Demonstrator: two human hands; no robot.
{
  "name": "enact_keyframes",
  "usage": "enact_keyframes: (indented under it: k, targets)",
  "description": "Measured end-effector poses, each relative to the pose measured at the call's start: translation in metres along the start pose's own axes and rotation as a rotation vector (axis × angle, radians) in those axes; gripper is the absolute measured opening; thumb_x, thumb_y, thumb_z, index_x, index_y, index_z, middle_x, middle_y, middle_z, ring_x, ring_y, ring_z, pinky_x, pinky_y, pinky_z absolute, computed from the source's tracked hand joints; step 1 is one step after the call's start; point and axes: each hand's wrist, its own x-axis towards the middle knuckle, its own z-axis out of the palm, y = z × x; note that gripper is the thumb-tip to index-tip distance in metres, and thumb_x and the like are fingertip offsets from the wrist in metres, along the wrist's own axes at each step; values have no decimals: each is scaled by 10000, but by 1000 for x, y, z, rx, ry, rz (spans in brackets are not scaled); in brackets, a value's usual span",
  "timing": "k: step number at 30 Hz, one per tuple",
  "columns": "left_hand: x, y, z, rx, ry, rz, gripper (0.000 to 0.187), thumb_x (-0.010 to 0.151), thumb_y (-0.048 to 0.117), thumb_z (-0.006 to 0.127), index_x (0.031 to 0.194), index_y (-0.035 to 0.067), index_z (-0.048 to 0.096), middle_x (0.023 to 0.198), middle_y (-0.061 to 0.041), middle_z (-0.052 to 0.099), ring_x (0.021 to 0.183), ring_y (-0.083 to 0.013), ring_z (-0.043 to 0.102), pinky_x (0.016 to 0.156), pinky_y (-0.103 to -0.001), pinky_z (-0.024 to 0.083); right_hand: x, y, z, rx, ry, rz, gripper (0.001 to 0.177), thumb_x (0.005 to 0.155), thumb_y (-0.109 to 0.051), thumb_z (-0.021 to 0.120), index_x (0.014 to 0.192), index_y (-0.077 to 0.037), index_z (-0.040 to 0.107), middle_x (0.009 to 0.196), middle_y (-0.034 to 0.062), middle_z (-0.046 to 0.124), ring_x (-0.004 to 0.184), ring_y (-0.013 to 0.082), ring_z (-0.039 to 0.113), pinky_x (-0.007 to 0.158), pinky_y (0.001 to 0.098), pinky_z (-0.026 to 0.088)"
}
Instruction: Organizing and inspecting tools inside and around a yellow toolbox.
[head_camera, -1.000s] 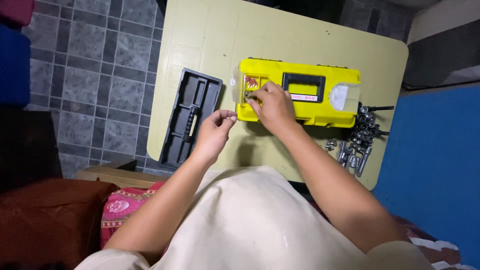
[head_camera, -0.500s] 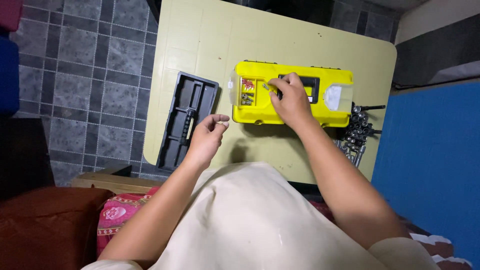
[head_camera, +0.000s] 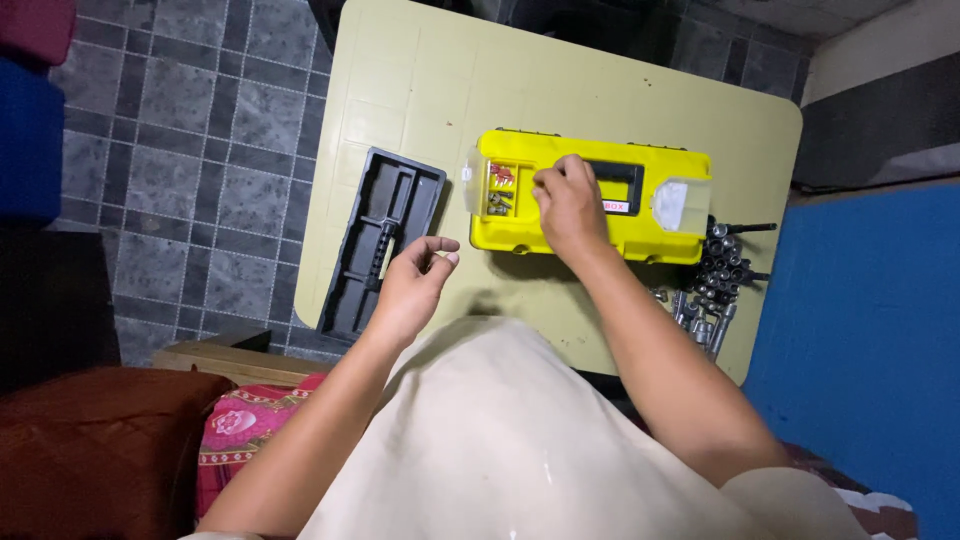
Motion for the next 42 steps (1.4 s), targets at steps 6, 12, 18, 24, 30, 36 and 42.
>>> enact_keyframes:
  k: [6,12,18,24,30,36,42]
  targets:
    - [0,-6,-5,19,11,33,250,957,208,663,1132,36,712,795,51,613,713,-38,511,636,-207,434,-7,9,13,-64,-70,17,100,898,-30,713,986,-5,674,1013,190,593,1014,403,590,881,480,498]
    - [6,-4,-11,-591,-188,-187,538,1040,418,591,1304,-49,625,1000,-84,638,880,-180,640,802,-328,542,0,18,7,652,-40,542,50,964,-68,616,1009,-51,632,959,139,661,849,281,653,743,377,509]
    - [-20,62,-13,-1079,-513,-227,1040,967,737,309,1558,-118,287,1565,-325,410,1440,-383,457,1219,-474,349,-13,30,8,1262,-99,799,76,1038,-121,599,1009,-51,605,906,91,619,754,166,610,686,332,506]
    - [-32,94,-11,-1068,-657,-147,1060,961,761,297,1618,-68,228,1607,-303,380,1491,-367,417,1251,-465,326,3,-35,-2,165,-317,320,174,906,-164,714,1061,-84,721,854,169,618,816,331,637,731,415,520]
    - [-40,101,-14,-990,-666,-64,1068,952,772,291,1638,-43,212,1631,-273,374,1509,-351,403,1262,-449,309,7,-31,11,17,-358,185,178,884,-176,722,1029,-80,760,945,197,634,931,399,647,811,472,527]
    - [-45,102,-16,-1065,-671,-67,837,1018,481,453,1623,-49,221,1632,-278,355,1513,-337,391,1266,-450,312,16,-26,20,-62,-435,151,208,879,-185,709,959,6,693,992,227,636,955,431,642,815,502,523]
    - [-51,105,-18,-1109,-658,-60,758,983,267,467,1617,-69,222,1629,-302,344,1503,-358,398,1251,-462,330,15,-28,13,-39,-436,123,232,824,-95,699,1043,-27,663,1028,227,639,978,441,637,803,507,522]
